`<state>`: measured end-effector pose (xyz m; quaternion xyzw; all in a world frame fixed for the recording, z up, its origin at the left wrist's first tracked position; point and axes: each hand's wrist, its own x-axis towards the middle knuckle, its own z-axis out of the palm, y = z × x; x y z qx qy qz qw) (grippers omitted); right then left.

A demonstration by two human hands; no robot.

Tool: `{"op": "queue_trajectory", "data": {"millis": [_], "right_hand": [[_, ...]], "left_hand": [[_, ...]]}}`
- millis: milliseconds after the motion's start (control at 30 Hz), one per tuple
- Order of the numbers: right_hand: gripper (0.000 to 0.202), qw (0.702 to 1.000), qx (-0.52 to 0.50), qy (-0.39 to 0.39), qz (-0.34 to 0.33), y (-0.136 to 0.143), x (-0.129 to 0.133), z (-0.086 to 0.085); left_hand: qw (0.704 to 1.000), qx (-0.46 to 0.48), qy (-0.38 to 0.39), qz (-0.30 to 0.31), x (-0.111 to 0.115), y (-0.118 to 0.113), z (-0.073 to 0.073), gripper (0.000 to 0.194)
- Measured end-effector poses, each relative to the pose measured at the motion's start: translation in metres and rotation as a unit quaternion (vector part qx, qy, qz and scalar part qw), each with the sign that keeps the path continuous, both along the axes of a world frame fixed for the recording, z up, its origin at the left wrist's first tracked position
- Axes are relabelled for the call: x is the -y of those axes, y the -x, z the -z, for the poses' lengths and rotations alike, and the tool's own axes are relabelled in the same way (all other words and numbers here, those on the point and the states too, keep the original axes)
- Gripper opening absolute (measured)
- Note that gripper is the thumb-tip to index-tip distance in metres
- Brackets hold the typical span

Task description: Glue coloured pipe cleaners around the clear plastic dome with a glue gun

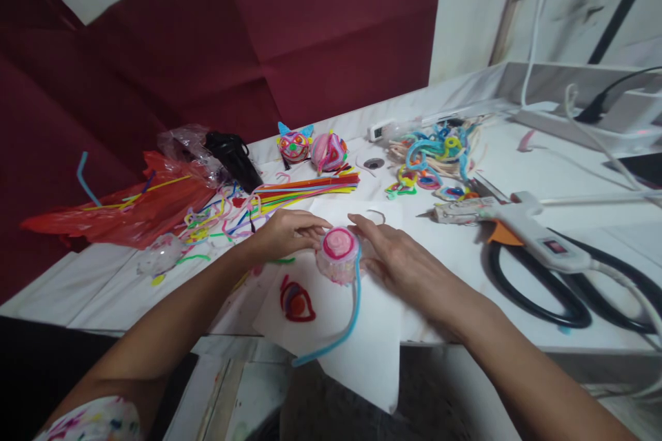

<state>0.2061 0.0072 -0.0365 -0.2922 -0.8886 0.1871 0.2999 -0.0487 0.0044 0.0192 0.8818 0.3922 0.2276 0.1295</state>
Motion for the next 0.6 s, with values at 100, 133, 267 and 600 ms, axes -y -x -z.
{"op": "queue_trajectory", "data": {"millis": [100, 133, 267, 600], "right_hand": [[0.062, 1.000, -0.007, 0.007, -0.011, -0.001, -0.002, 0.000], [0.061, 1.000, -0.009, 0.011, -0.013, -0.001, -0.002, 0.000], [0.058, 1.000, -0.016, 0.014, -0.005, 0.001, -0.001, -0.001], [0.058, 0.999, 0.014, -0.019, -0.042, 0.007, -0.014, -0.001]], "left_hand": [[0.999, 0.000, 0.034, 0.028, -0.008, 0.004, 0.001, 0.038], [0.998, -0.003, 0.046, 0.040, -0.011, 0.005, 0.002, 0.040], [0.991, -0.008, 0.105, 0.086, -0.016, 0.008, 0.006, 0.047], [0.996, 0.030, 0.068, 0.051, 0.006, 0.012, 0.019, 0.045]]}}
